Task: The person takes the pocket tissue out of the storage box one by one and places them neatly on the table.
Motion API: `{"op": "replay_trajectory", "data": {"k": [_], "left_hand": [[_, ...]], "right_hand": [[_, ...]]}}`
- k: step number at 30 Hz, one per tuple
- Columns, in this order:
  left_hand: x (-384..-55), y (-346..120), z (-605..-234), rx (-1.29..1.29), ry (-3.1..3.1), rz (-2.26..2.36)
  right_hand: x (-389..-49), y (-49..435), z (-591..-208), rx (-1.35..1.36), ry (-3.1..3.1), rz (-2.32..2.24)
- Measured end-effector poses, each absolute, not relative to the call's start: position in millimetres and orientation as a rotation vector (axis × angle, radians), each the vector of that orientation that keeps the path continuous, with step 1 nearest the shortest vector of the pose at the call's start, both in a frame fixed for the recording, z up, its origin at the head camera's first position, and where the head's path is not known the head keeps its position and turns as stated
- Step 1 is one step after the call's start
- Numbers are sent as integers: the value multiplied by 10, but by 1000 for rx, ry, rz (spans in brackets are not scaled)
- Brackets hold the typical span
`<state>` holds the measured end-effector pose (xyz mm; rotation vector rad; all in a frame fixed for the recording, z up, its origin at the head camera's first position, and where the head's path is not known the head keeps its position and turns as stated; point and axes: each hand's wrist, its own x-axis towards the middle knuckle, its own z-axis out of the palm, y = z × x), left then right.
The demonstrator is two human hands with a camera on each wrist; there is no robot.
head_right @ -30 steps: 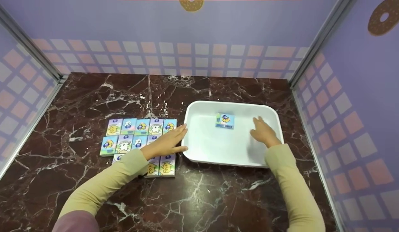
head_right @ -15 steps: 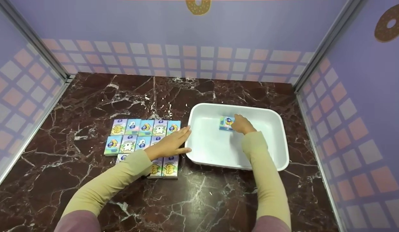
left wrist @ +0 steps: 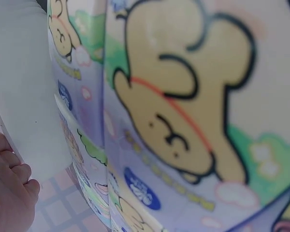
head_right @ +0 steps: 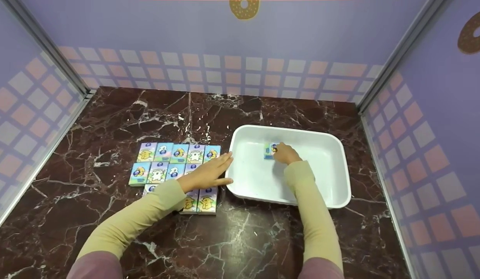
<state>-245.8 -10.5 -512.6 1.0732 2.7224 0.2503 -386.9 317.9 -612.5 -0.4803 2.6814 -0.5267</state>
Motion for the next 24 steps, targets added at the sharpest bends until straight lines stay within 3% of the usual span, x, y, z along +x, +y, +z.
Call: {"op": "replay_trajectory", "data": {"k": [2, 8, 10, 17, 24], "left_hand": [[-2457, -103, -5125, 1078, 2723, 252], [-2456, -102, -5116, 1085, 2730, 260], [-2457, -103, -5114, 1085, 2733, 257], [-2463, -100, -5117, 1072, 2733, 236], [-2462, -100, -5109, 1079, 2730, 219]], "right_hand": [[-3820, 3144, -6090, -566, 2697, -532], [-3181, 2656, -5205, -498, 2555, -524], [-3043, 2588, -5069, -536, 2538, -541], [-2840, 2537, -4927, -677, 2486, -526], [-2752, 2851, -4654, -704, 2551, -713]]}}
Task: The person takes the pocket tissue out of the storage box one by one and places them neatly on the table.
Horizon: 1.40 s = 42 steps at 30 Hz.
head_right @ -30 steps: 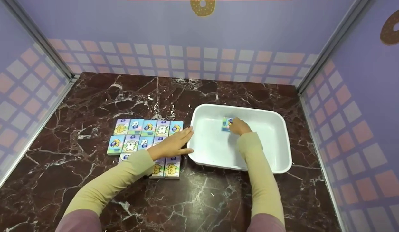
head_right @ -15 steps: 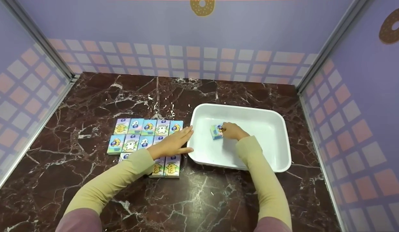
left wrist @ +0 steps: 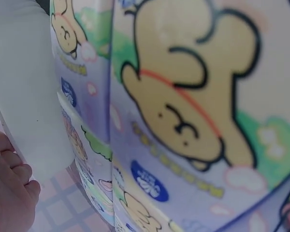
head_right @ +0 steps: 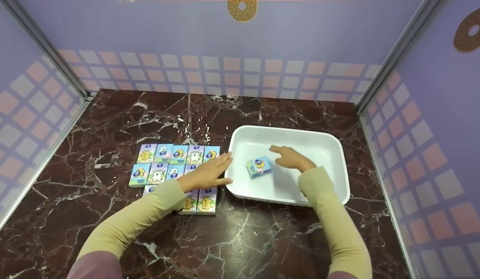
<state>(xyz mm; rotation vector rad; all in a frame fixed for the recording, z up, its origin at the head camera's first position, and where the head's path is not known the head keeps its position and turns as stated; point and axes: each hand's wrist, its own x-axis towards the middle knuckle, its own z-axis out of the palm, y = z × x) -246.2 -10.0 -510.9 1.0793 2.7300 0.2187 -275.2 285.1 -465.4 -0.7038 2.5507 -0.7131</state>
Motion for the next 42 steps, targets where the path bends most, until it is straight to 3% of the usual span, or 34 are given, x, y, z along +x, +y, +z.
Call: {"op": "replay_trajectory", "data": {"k": [7, 19, 29, 42], "left_hand": [[-2480, -86, -5053, 1070, 2735, 151], [-2590, 20, -4930, 1161, 2721, 70], [-2749, 501, -4835, 1252, 2677, -49], [-2894, 842, -4920, 1160, 2569, -408]], "right_hand": [[-2576, 3387, -4521, -600, 2758, -786], [-2177, 3918, -4894, -365, 3007, -605], [-2088, 4056, -5167, -233, 3168, -617], [-2072, 4058, -5289, -79, 3233, -587]]}}
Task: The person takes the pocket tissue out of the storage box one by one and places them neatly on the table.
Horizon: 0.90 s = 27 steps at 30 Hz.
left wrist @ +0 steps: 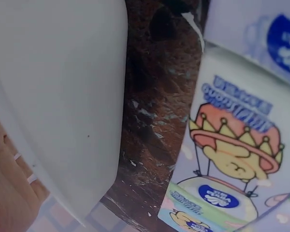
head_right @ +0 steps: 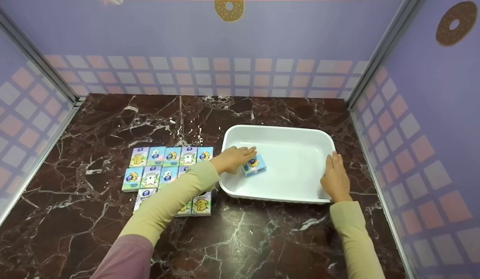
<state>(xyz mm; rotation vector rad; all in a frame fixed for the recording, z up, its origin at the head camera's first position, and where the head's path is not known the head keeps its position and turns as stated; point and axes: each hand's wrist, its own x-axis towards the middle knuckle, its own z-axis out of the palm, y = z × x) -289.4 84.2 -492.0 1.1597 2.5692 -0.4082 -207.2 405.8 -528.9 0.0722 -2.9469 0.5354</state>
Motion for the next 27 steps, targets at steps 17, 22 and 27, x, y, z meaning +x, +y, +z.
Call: {"op": "replay_trajectory", "data": {"k": [17, 22, 27], "left_hand": [[-2888, 986, -5124, 1084, 2563, -209], [-2877, 1013, -5128, 1076, 2556, -132], [-2840, 1083, -5098, 1033, 2537, -118]], "right_hand": [[-2093, 4021, -5335, 9, -2912, 451], [-2094, 4016, -5358, 23, -2881, 403], [-2084, 4020, -5356, 26, -2874, 381]]}}
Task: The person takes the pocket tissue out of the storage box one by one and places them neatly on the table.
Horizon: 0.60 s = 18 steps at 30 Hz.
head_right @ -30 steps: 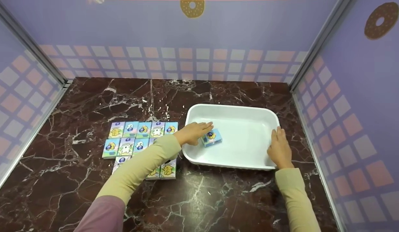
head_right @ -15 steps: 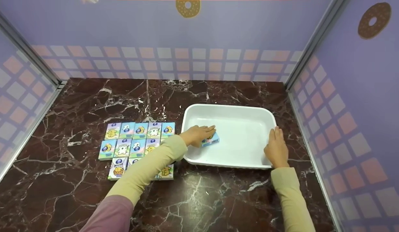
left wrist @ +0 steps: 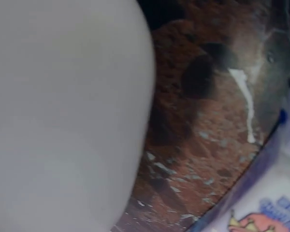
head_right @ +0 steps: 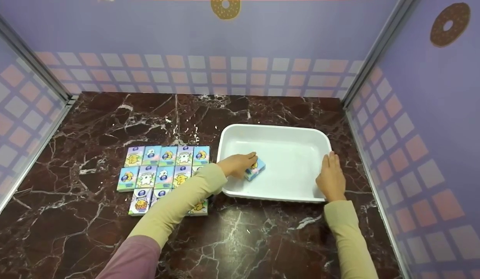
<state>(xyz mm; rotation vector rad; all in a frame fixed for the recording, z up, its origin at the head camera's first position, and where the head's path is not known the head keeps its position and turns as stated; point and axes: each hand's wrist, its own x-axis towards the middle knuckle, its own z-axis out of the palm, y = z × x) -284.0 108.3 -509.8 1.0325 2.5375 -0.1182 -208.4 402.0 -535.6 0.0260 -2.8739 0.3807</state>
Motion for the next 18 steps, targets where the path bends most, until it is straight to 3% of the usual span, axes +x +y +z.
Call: {"op": "replay_trajectory", "data": {"k": [18], "left_hand": [[-2819, 1049, -5090, 1137, 2590, -191]], "right_hand": [[-2085, 4018, -5362, 29, -2882, 365]]}}
